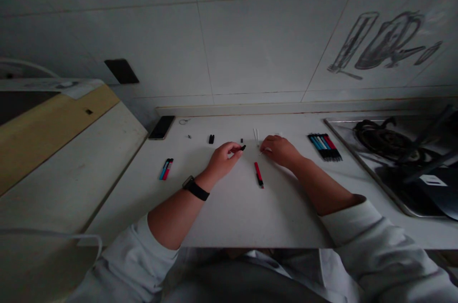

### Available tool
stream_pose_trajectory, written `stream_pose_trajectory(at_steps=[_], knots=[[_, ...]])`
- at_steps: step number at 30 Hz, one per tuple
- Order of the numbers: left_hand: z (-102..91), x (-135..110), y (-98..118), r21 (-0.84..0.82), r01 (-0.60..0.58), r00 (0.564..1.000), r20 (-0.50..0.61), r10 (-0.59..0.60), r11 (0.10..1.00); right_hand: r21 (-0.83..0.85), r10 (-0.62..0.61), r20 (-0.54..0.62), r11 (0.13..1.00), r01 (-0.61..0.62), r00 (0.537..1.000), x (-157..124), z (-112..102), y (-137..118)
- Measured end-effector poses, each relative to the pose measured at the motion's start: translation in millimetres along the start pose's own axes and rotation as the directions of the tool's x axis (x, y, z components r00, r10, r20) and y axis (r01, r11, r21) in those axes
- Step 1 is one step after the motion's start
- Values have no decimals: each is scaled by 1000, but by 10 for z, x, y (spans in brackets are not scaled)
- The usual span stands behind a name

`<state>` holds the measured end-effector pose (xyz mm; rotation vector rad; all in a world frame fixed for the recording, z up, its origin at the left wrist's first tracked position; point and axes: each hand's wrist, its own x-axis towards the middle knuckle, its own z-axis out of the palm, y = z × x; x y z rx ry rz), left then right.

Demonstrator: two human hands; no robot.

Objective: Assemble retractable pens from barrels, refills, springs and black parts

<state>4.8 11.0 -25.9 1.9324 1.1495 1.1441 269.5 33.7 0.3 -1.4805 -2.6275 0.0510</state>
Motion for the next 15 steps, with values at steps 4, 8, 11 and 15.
stream_pose_trajectory(at_steps=[4, 8, 11, 15], knots=[[-4, 6, -4, 21, -19, 1000, -13, 19, 1000, -28, -22, 15, 999, 23, 1000, 9, 7, -103], [-19, 15, -26, 71, -60, 998, -31, 62, 996, 90, -14, -87, 996, 21, 996, 0, -19, -186], [-35, 20, -45, 123, -84, 995, -39, 89, 989, 215, -15, -222, 975, 64, 975, -14, -56, -223], [-43, 19, -35, 152, -95, 994, -35, 101, 984, 319, -24, -343, 937, 141, 939, -33, -87, -290]])
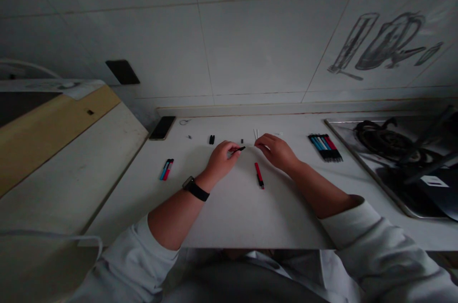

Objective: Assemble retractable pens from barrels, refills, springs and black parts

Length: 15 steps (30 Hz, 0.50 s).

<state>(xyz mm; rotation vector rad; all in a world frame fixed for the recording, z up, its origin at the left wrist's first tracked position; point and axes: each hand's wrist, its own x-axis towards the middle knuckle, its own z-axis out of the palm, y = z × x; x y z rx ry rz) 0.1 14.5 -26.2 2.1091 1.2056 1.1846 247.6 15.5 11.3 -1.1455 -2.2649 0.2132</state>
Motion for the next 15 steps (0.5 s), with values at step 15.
stream_pose_trajectory(at_steps=[15], knots=[[-30, -2, 80, 68, -59, 997, 52, 55, 996, 23, -67, 8, 997, 67, 998, -22, 95, -31]])
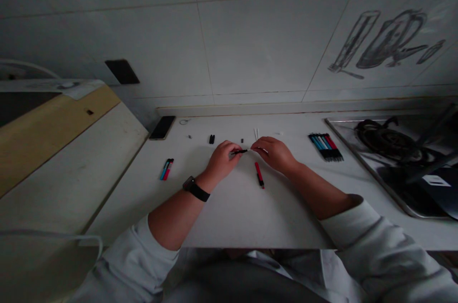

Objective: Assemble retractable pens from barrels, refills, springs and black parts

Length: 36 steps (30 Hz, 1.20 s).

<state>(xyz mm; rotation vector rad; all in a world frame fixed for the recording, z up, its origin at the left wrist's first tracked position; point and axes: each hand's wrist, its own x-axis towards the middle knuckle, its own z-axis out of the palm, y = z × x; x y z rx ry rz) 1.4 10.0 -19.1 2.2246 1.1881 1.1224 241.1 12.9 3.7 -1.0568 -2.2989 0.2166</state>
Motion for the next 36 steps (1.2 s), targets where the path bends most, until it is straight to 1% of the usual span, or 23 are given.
stream_pose_trajectory(at_steps=[3, 8, 11, 14, 16, 17, 18, 19, 20, 21, 22, 23, 24, 25, 26, 27, 29, 30, 31, 32, 34, 36], knots=[[-2, -1, 13, 4, -25, 1000, 9, 25, 1000, -8, -13, 8, 1000, 13, 1000, -5, 22, -24], [13, -10, 15, -19, -27, 998, 52, 28, 999, 2, -53, 37, 999, 53, 998, -21, 79, -90], [29, -18, 14, -41, -21, 999, 49, 23, 999, 77, -105, -11, 991, 105, 994, -30, 103, -161], [46, -23, 11, -78, -2, 999, 35, 4, 997, 219, -108, -90, 968, 125, 990, -34, 98, -238], [56, -22, 4, -102, 20, 999, 33, -17, 995, 318, -44, -156, 944, 92, 987, -27, 70, -260], [61, -20, -3, -119, 40, 999, 30, -36, 992, 354, 17, -201, 934, 56, 979, -19, 47, -255], [66, -16, -12, -141, 67, 998, 23, -64, 988, 379, 94, -254, 925, 10, 963, -9, 18, -239], [71, -10, -24, -173, 101, 995, 15, -99, 980, 393, 176, -304, 918, -45, 936, 3, -18, -214], [75, -3, -38, -211, 137, 990, 8, -138, 968, 392, 250, -337, 914, -106, 908, 17, -58, -185], [78, 5, -54, -253, 171, 984, 3, -176, 952, 372, 303, -340, 913, -169, 890, 29, -99, -156], [80, 13, -71, -293, 200, 978, 0, -209, 935, 324, 331, -306, 918, -229, 893, 40, -140, -132], [82, 21, -88, -326, 221, 972, -6, -236, 919, 246, 340, -233, 927, -283, 911, 45, -175, -119], [82, 28, -104, -351, 236, 966, -14, -257, 906, 140, 341, -131, 936, -323, 931, 45, -201, -119], [82, 33, -117, -368, 246, 961, -25, -274, 897, 17, 349, -10, 937, -348, 937, 39, -214, -133], [81, 37, -128, -381, 253, 957, -39, -289, 889, -106, 367, 111, 928, -357, 923, 25, -214, -161], [80, 39, -135, -392, 259, 952, -49, -301, 883, -212, 397, 222, 911, -353, 891, 7, -201, -200], [79, 40, -140, -408, 265, 948, -56, -314, 874, -355, 452, 371, 876, -326, 811, -37, -151, -289], [78, 39, -141, -413, 268, 947, -52, -316, 871, -391, 460, 412, 869, -303, 787, -58, -122, -332], [78, 38, -141, -416, 268, 947, -49, -316, 869, -411, 456, 434, 868, -280, 777, -73, -96, -367], [79, 37, -142, -418, 268, 948, -47, -315, 868, -416, 445, 441, 871, -262, 779, -82, -78, -394], [80, 39, -148, -420, 264, 949, -47, -311, 868, -389, 418, 433, 886, -253, 799, -77, -66, -415], [80, 42, -161, -422, 254, 951, -54, -304, 870, -303, 383, 407, 913, -273, 830, -49, -78, -397]])
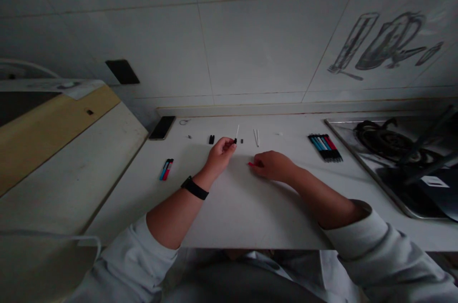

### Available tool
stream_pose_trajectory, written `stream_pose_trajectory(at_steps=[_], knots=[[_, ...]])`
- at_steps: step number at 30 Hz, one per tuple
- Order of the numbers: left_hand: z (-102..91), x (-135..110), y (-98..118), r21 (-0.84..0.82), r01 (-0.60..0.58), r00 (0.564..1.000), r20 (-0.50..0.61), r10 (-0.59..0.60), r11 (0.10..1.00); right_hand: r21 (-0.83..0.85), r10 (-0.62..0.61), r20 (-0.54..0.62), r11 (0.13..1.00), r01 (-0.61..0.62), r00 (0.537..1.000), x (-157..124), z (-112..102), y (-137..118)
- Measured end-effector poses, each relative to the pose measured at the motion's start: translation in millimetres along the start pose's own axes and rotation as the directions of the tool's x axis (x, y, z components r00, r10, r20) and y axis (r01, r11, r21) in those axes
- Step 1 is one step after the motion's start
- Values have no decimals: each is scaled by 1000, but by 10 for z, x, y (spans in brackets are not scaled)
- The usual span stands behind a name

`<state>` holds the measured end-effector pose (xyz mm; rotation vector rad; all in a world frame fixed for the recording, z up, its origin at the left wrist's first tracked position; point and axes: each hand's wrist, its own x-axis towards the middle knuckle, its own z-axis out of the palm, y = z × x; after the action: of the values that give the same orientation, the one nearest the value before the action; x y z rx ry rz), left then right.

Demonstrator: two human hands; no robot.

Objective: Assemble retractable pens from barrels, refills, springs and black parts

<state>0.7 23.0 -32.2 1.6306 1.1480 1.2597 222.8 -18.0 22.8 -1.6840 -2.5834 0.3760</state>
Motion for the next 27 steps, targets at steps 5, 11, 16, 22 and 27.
stream_pose_trajectory(at_steps=[5, 11, 16, 22, 27], knots=[[-15, 11, -10, 45, -37, 999, -19, 38, 998, 325, -70, -318, 929, 178, 946, 96, -23, 111], [-25, -13, 58, 54, -84, 996, 6, 84, 995, 340, -6, -631, 896, 284, 776, 138, -15, 224], [-33, -23, 93, 99, -118, 993, 31, 116, 988, 286, 3, -689, 920, 268, 725, 122, -81, 262], [-33, -25, 103, 112, -137, 990, 38, 133, 984, 246, -13, -721, 930, 273, 693, 127, -97, 297], [-30, -19, 80, 117, -158, 987, 29, 156, 980, 177, -51, -739, 947, 267, 672, 144, -91, 362]])
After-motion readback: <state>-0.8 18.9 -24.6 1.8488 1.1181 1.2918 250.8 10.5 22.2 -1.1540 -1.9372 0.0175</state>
